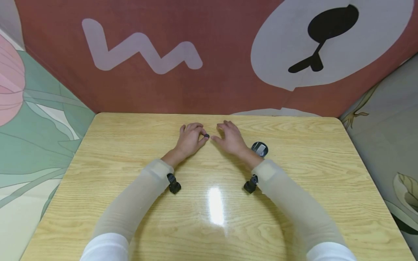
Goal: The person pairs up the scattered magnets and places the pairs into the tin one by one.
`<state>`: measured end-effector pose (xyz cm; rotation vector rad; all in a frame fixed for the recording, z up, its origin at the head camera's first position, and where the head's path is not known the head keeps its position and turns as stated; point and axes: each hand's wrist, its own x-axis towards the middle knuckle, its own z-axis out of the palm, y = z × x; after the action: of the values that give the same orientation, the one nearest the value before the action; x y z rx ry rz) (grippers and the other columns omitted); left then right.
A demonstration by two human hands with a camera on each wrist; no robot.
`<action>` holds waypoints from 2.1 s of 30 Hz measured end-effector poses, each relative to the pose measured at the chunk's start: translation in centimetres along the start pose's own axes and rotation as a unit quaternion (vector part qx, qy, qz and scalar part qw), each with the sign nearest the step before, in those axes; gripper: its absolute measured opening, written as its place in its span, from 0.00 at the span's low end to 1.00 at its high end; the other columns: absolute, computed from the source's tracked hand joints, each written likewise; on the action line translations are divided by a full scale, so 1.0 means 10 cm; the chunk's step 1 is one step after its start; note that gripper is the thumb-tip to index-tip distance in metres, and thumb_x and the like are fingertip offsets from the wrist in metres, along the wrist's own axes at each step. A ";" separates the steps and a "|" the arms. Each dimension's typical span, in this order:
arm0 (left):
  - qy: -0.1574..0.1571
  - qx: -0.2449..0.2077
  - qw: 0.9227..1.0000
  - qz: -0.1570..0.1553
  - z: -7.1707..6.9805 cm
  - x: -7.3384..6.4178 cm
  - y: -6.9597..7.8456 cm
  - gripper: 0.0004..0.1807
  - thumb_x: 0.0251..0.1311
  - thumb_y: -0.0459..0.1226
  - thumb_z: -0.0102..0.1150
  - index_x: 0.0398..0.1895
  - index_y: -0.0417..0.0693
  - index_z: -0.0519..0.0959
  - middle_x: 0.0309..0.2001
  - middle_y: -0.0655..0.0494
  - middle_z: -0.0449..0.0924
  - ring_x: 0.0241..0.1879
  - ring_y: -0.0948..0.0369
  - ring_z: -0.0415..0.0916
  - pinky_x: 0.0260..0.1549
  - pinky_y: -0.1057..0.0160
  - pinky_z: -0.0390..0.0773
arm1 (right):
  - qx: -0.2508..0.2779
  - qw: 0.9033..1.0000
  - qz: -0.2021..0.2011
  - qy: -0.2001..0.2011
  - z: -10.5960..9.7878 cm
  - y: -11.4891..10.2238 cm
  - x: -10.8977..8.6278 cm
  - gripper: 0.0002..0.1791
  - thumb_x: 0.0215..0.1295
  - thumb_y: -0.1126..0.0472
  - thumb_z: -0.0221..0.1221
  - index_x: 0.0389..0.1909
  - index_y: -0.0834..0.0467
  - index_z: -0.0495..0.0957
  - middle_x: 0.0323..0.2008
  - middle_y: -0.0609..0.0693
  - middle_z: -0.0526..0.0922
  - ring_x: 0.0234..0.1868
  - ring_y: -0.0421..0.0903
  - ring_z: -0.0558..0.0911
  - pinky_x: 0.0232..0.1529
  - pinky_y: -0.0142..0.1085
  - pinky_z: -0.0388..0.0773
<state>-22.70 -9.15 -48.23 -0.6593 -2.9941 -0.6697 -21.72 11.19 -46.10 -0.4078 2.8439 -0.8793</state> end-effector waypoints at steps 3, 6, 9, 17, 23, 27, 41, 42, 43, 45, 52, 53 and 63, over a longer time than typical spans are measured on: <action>0.000 0.000 1.000 0.002 0.01 0.00 -0.01 0.14 0.71 0.48 0.61 0.48 0.48 0.84 0.67 0.49 0.72 0.69 0.48 0.65 0.69 0.31 0.50 | -0.022 1.000 -0.007 -0.005 -0.03 -0.01 -0.03 0.40 0.74 0.45 0.59 0.76 0.64 0.61 0.76 0.67 0.57 0.79 0.64 0.51 0.76 0.57 0.47; 0.003 0.000 1.000 0.005 0.02 0.00 -0.02 0.14 0.71 0.48 0.61 0.48 0.48 0.84 0.67 0.49 0.72 0.69 0.48 0.65 0.69 0.31 0.50 | -0.042 0.999 -0.016 -0.004 -0.06 -0.03 -0.07 0.42 0.73 0.44 0.59 0.77 0.66 0.58 0.76 0.69 0.56 0.79 0.65 0.50 0.76 0.59 0.46; 0.006 -0.001 1.000 0.007 0.02 0.00 -0.02 0.14 0.71 0.48 0.61 0.47 0.48 0.84 0.67 0.49 0.73 0.69 0.48 0.65 0.69 0.31 0.50 | -0.058 0.998 -0.023 -0.001 -0.10 -0.04 -0.11 0.44 0.73 0.44 0.59 0.77 0.66 0.57 0.76 0.69 0.54 0.79 0.65 0.49 0.75 0.61 0.45; 0.001 -0.001 1.000 0.007 0.02 0.00 -0.03 0.14 0.71 0.47 0.61 0.48 0.47 0.84 0.67 0.49 0.72 0.70 0.48 0.64 0.69 0.31 0.49 | -0.085 0.995 -0.046 -0.003 -0.16 0.03 -0.22 0.45 0.72 0.43 0.60 0.77 0.68 0.56 0.76 0.70 0.53 0.79 0.66 0.47 0.75 0.62 0.44; -0.002 -0.002 1.000 0.003 0.02 0.00 -0.02 0.14 0.72 0.48 0.61 0.49 0.48 0.83 0.67 0.49 0.72 0.70 0.49 0.64 0.69 0.32 0.49 | -0.103 0.993 -0.053 -0.007 -0.19 0.09 -0.32 0.46 0.72 0.41 0.60 0.78 0.66 0.54 0.77 0.69 0.52 0.80 0.64 0.45 0.76 0.60 0.41; -0.002 -0.003 1.000 0.002 0.01 0.00 -0.01 0.14 0.72 0.47 0.61 0.49 0.48 0.83 0.68 0.49 0.72 0.70 0.49 0.64 0.69 0.32 0.49 | -0.119 0.991 -0.059 -0.002 -0.23 0.11 -0.39 0.47 0.72 0.40 0.59 0.78 0.65 0.54 0.78 0.69 0.51 0.80 0.63 0.45 0.76 0.60 0.40; 0.003 0.001 1.000 0.007 0.01 0.00 0.01 0.14 0.72 0.48 0.61 0.48 0.49 0.83 0.68 0.51 0.72 0.70 0.50 0.64 0.69 0.33 0.49 | -0.106 0.993 -0.048 0.012 -0.47 0.39 -0.65 0.49 0.73 0.42 0.59 0.79 0.68 0.50 0.78 0.69 0.48 0.80 0.64 0.42 0.75 0.62 0.37; 0.003 0.000 1.000 0.007 0.01 0.00 0.01 0.14 0.72 0.48 0.61 0.48 0.49 0.83 0.68 0.51 0.72 0.70 0.50 0.64 0.69 0.33 0.49 | -0.106 0.993 -0.047 0.012 -0.48 0.42 -0.67 0.49 0.73 0.42 0.59 0.79 0.69 0.50 0.78 0.70 0.47 0.80 0.64 0.42 0.75 0.62 0.37; 0.003 0.001 1.000 0.008 0.01 0.01 0.01 0.14 0.72 0.48 0.61 0.48 0.49 0.83 0.68 0.50 0.72 0.70 0.50 0.64 0.69 0.32 0.49 | -0.106 0.993 -0.045 0.012 -0.49 0.44 -0.69 0.49 0.73 0.41 0.59 0.79 0.69 0.49 0.78 0.70 0.47 0.80 0.64 0.42 0.75 0.62 0.37; 0.003 0.001 1.000 0.008 0.01 0.01 0.01 0.14 0.72 0.48 0.61 0.49 0.49 0.83 0.68 0.50 0.72 0.70 0.49 0.64 0.69 0.33 0.49 | -0.104 0.994 -0.042 0.010 -0.51 0.48 -0.72 0.50 0.73 0.41 0.58 0.79 0.69 0.49 0.78 0.69 0.47 0.80 0.64 0.41 0.75 0.62 0.36; 0.000 -0.002 1.000 0.008 0.01 0.01 0.01 0.14 0.72 0.48 0.60 0.49 0.49 0.83 0.68 0.50 0.72 0.70 0.50 0.64 0.69 0.33 0.49 | -0.102 0.994 -0.039 0.019 -0.55 0.63 -0.82 0.49 0.74 0.41 0.57 0.79 0.70 0.48 0.78 0.70 0.46 0.80 0.64 0.41 0.75 0.63 0.37; 0.000 -0.001 1.000 0.008 0.01 0.01 0.01 0.14 0.72 0.48 0.60 0.49 0.49 0.83 0.68 0.50 0.72 0.70 0.50 0.64 0.69 0.33 0.49 | -0.101 0.994 -0.040 0.022 -0.55 0.65 -0.83 0.49 0.74 0.41 0.57 0.78 0.70 0.48 0.78 0.70 0.46 0.80 0.65 0.41 0.75 0.64 0.38; 0.001 0.002 1.000 0.007 0.02 0.01 0.01 0.14 0.72 0.48 0.61 0.49 0.48 0.83 0.67 0.50 0.72 0.69 0.49 0.65 0.69 0.33 0.50 | -0.079 0.995 -0.048 0.042 -0.59 0.84 -1.00 0.49 0.74 0.43 0.58 0.78 0.72 0.47 0.77 0.72 0.47 0.79 0.68 0.44 0.73 0.66 0.40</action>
<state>-22.74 -8.92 -48.39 -0.6795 -2.9845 -0.6626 -15.27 23.93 -45.59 -0.5424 3.0057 -0.7035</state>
